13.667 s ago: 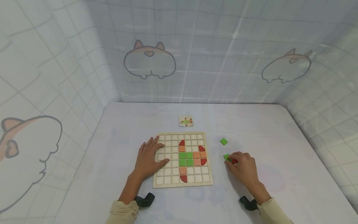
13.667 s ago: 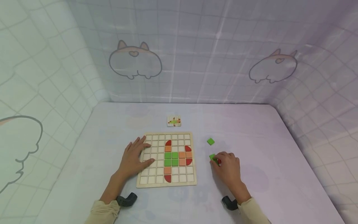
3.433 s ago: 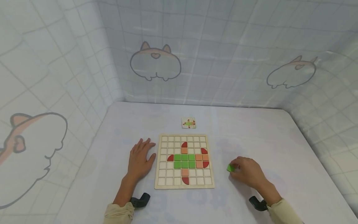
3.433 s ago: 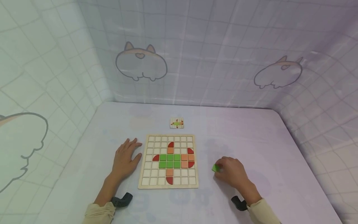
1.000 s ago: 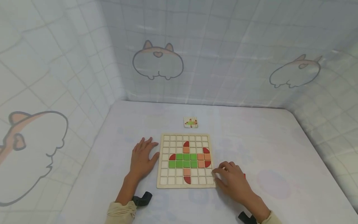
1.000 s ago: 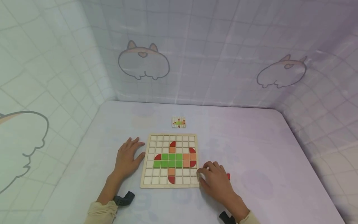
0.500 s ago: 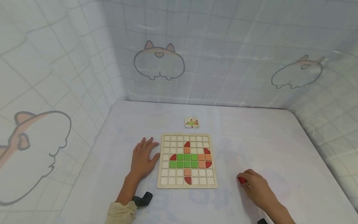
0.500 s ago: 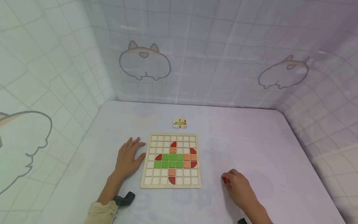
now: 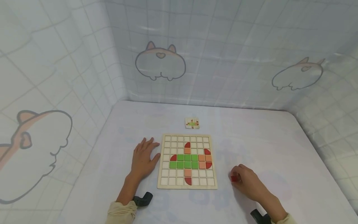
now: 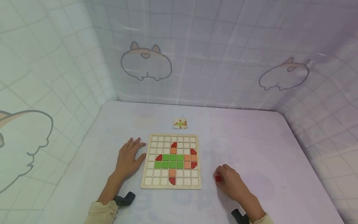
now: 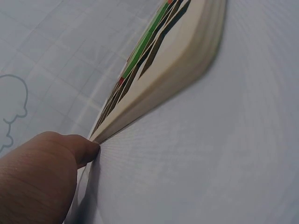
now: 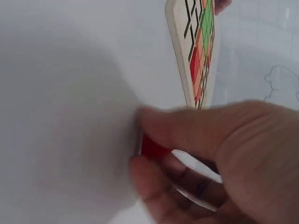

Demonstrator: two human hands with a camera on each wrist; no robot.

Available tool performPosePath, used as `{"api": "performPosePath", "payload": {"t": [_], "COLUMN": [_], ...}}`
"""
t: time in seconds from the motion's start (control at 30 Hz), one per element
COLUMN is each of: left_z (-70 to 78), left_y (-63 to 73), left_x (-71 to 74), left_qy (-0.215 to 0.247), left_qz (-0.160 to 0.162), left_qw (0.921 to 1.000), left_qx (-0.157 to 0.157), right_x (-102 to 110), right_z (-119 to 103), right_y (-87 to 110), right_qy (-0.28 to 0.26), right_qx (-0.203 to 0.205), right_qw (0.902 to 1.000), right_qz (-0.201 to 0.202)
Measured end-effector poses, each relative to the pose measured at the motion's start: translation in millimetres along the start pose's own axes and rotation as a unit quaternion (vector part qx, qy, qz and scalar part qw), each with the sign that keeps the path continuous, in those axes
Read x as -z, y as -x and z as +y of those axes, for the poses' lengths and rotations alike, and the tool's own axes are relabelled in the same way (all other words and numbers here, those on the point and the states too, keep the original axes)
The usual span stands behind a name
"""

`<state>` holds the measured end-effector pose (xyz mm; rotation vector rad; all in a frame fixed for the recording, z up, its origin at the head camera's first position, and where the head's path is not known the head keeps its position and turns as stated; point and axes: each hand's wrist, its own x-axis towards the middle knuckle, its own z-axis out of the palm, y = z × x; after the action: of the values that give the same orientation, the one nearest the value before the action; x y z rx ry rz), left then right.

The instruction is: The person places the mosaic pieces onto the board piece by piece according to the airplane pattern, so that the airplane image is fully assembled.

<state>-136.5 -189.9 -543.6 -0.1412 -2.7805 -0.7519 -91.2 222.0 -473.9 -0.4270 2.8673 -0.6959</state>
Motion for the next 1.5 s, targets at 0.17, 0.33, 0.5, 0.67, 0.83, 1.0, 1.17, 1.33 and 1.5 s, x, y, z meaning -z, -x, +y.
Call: {"api": "performPosePath", "payload": {"t": [0.17, 0.33, 0.5, 0.67, 0.83, 1.0, 1.17, 1.33, 1.5], "left_z": [-0.8, -0.4, 1.5, 5.6, 3.6, 0.6, 2.3, 2.8, 0.7], "left_y": [0.1, 0.7, 0.7, 1.8, 1.3, 0.9, 0.9, 0.9, -0.3], "left_x": [0.7, 1.8, 2.8, 4.3, 4.4, 4.4, 6.5, 6.1, 4.1], "left_qy": [0.001, 0.008, 0.008, 0.014, 0.01, 0.007, 0.01, 0.009, 0.006], "left_qz": [0.003, 0.002, -0.002, -0.003, -0.003, -0.002, -0.005, -0.003, 0.0], "left_qw": [1.0, 1.0, 1.0, 0.9999, 0.9999, 0.9999, 0.9999, 0.9999, 0.9999], "left_qx": [-0.003, -0.004, -0.002, 0.0, -0.005, -0.011, -0.011, -0.012, -0.015], "right_x": [4.3, 8.7, 3.6, -15.6, -38.1, -54.4, -66.8, -73.1, -75.4], "right_z": [-9.5, -39.8, -71.1, -94.4, -116.7, -138.6, -148.0, -150.8, -150.1], "right_y": [-26.5, -58.7, -89.0, -112.0, -128.0, -139.1, -148.1, -152.8, -152.7], "right_qy": [-0.094, -0.221, -0.285, -0.267, -0.202, -0.132, -0.074, -0.027, 0.055], "right_qx": [0.064, 0.1, 0.12, 0.186, 0.274, 0.306, 0.325, 0.344, 0.367], "right_qw": [0.9935, 0.97, 0.9509, 0.9452, 0.9374, 0.9375, 0.9353, 0.9314, 0.9237], "right_qz": [0.001, 0.017, 0.013, -0.028, -0.074, -0.102, -0.118, -0.115, -0.097]}}
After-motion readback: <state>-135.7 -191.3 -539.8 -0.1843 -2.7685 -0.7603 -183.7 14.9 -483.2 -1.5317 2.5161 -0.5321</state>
